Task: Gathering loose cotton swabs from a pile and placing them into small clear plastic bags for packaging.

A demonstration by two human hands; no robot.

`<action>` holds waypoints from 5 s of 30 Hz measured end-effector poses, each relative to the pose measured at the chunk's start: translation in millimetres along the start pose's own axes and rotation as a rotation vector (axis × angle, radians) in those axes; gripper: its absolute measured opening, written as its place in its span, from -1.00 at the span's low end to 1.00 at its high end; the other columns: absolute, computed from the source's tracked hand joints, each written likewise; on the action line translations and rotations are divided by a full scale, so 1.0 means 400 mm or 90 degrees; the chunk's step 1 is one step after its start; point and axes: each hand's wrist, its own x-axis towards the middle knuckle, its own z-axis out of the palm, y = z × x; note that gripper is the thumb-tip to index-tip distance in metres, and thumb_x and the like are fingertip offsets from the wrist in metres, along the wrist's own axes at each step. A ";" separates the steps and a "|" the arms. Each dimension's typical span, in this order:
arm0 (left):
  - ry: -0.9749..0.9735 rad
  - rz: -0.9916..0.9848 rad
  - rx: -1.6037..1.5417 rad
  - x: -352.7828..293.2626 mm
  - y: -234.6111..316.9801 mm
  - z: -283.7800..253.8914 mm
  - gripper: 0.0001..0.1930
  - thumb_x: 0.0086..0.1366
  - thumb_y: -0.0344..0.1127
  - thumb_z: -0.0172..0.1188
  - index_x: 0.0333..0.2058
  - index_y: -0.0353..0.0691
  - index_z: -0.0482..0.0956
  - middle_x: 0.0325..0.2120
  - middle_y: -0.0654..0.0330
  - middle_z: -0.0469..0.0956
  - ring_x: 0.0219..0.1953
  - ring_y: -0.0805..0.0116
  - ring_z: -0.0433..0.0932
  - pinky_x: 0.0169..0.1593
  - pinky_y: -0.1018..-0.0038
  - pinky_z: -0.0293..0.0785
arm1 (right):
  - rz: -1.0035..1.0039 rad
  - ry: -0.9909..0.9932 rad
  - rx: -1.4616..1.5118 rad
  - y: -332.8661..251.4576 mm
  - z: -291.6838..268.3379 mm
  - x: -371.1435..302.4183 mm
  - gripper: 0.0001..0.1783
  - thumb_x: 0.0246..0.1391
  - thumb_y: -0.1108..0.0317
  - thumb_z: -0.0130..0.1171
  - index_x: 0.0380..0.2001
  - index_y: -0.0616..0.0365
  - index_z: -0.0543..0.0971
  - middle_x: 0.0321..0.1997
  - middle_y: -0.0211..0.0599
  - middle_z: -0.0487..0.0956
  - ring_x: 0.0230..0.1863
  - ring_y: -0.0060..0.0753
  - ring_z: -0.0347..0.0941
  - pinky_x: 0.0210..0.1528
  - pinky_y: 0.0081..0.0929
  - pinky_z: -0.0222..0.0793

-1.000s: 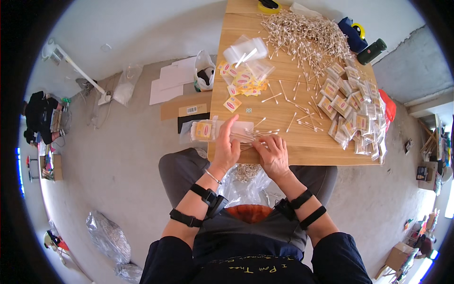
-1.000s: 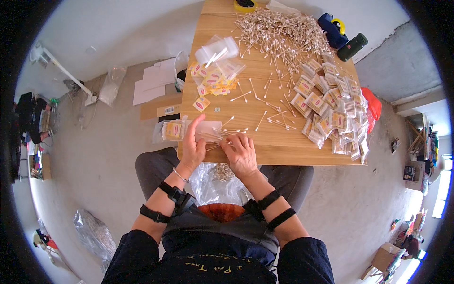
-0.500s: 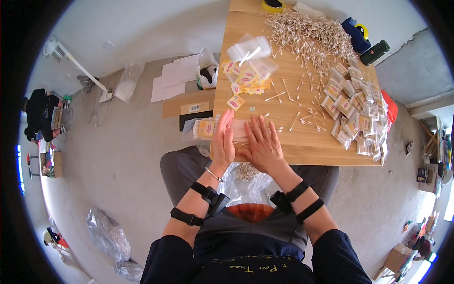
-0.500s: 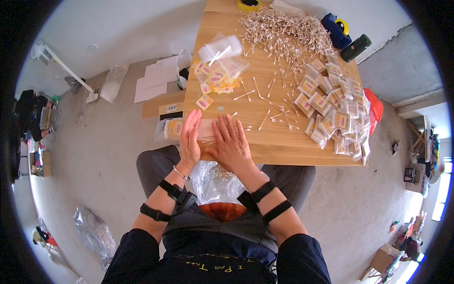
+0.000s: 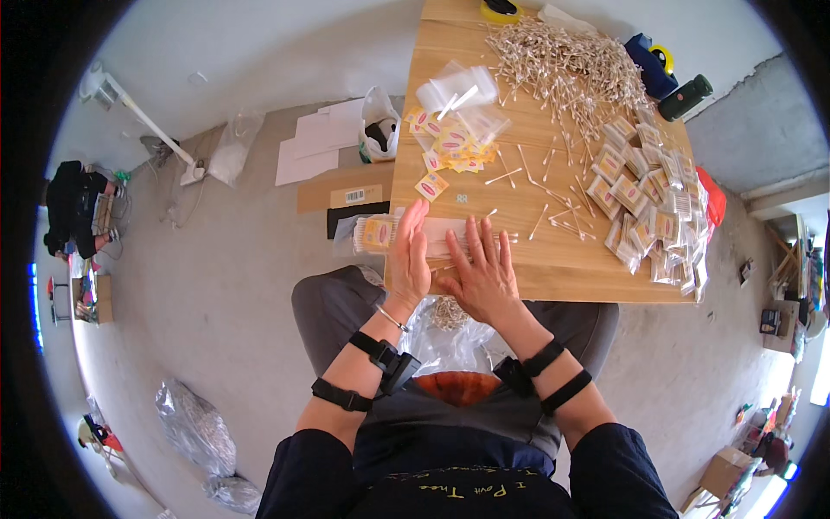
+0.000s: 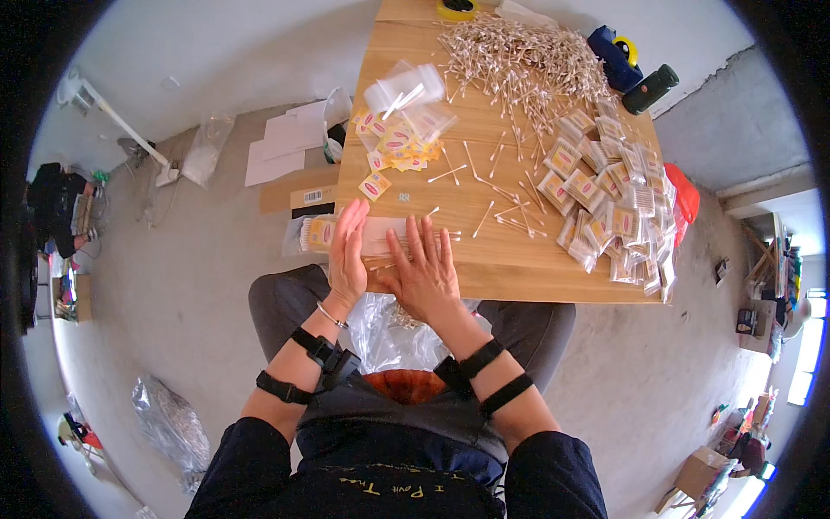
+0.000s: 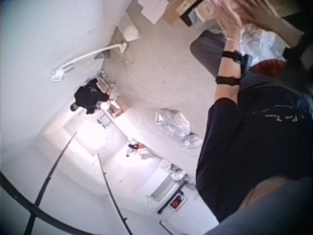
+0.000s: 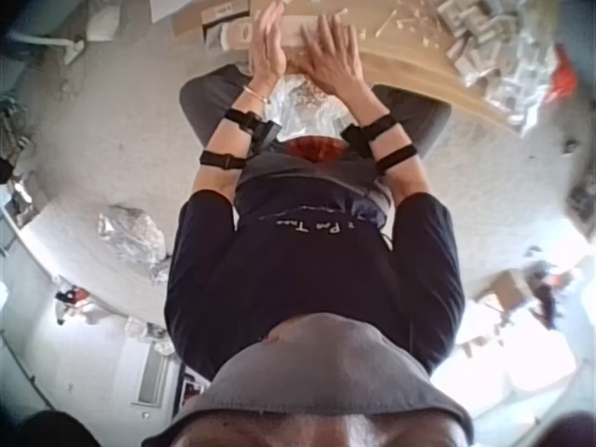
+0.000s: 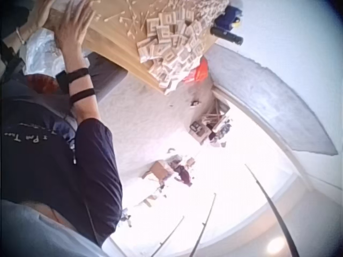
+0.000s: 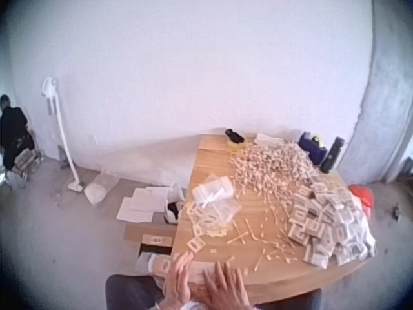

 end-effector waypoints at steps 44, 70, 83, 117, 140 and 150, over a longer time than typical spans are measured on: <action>-0.059 0.049 0.240 0.003 0.006 0.012 -0.46 0.46 -0.16 -0.20 0.26 -0.42 0.20 0.19 -0.17 0.33 0.24 -0.07 0.31 0.29 0.27 0.19 | -0.013 0.132 0.038 0.171 -0.099 0.137 -0.92 0.07 0.41 0.12 -0.36 0.17 0.52 -0.20 -0.18 0.48 -0.06 -0.13 0.39 -0.01 -0.23 0.35; 0.016 -0.008 0.103 0.001 0.018 0.039 -0.43 0.51 -0.12 -0.29 0.29 -0.48 0.13 0.27 -0.18 0.25 0.32 0.07 0.23 0.35 0.34 0.09 | 0.220 0.361 0.699 0.051 -0.003 0.058 -0.59 0.39 0.41 -0.20 0.22 0.35 0.31 0.29 -0.03 0.36 0.34 -0.20 0.21 0.38 -0.37 0.05; -0.015 -0.039 0.101 -0.003 0.018 0.068 -0.36 0.51 -0.01 -0.29 0.31 -0.47 0.09 0.27 -0.18 0.23 0.33 0.03 0.22 0.35 0.31 0.08 | 0.129 0.355 0.784 0.023 0.035 0.080 -0.51 0.39 0.34 -0.20 0.30 0.35 0.18 0.39 0.00 0.21 0.44 -0.16 0.05 0.44 -0.30 -0.08; 0.067 -0.073 -0.177 -0.002 -0.044 0.061 -0.38 0.52 -0.02 -0.30 0.35 -0.39 0.01 0.37 -0.07 0.04 0.44 0.17 -0.03 0.47 0.29 -0.19 | -0.106 -0.011 0.010 0.057 -0.024 0.027 -0.14 0.20 -0.21 -0.06 0.39 0.13 0.14 0.52 -0.21 0.04 0.55 -0.19 -0.18 0.53 -0.10 -0.40; 0.081 -0.074 -0.196 -0.001 -0.050 0.065 -0.39 0.52 -0.03 -0.27 0.33 -0.40 0.06 0.36 -0.06 0.08 0.43 0.18 0.01 0.46 0.30 -0.14 | -0.068 0.000 -0.062 0.075 -0.031 0.033 -0.03 0.15 -0.33 -0.09 0.38 0.22 0.12 0.51 -0.17 0.04 0.55 -0.17 -0.23 0.52 -0.05 -0.45; 0.078 -0.041 -0.172 -0.002 -0.054 0.054 -0.41 0.53 -0.05 -0.28 0.33 -0.41 0.08 0.34 -0.07 0.11 0.41 0.17 0.06 0.45 0.30 -0.10 | -0.078 0.022 0.032 0.080 -0.065 0.025 0.13 -0.06 -0.25 0.24 0.39 0.23 0.06 0.49 -0.08 0.06 0.54 -0.07 -0.19 0.51 -0.03 -0.34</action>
